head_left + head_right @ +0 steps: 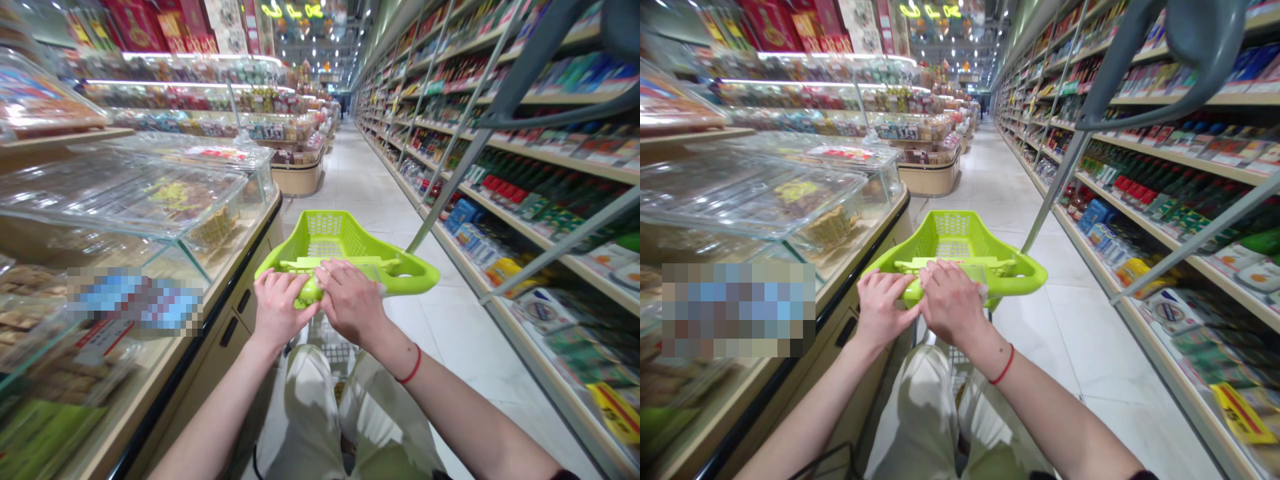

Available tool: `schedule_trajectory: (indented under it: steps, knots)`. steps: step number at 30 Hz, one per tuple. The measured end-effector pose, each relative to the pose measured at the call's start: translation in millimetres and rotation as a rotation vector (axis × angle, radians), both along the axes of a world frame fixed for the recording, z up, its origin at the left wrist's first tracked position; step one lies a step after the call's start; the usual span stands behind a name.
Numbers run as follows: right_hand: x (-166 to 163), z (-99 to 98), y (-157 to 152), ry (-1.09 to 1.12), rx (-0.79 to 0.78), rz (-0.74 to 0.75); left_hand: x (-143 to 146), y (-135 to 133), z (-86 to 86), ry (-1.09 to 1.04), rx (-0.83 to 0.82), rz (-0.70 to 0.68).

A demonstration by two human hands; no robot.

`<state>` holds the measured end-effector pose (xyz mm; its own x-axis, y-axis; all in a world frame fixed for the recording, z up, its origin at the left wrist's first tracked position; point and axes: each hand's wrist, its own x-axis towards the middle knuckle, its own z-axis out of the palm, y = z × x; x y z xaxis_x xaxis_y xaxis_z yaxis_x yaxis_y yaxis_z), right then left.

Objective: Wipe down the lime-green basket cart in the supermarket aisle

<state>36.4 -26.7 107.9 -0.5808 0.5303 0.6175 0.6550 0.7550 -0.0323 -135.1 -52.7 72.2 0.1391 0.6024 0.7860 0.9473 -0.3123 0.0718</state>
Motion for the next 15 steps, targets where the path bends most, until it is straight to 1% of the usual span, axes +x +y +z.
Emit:
schedule_trajectory:
  steps: [4,6,10,13,15]
  knots:
    - [-3,17.4,15,-0.029,-0.148,-0.131,0,1,-0.5,0.018,0.024,-0.006]
    - [-7,20.3,18,-0.037,-0.173,-0.175,1,1,-0.5,0.018,0.03,-0.006]
    - [-18,12.9,12,-0.03,-0.109,-0.162,4,1,0.8,-0.002,0.019,0.008]
    - [-19,3.1,2,-0.003,-0.033,-0.099,4,-1,1.7,-0.017,0.015,0.012]
    - [-15,-1.5,-2,0.01,0.005,-0.041,4,-1,1.5,-0.019,0.007,0.007]
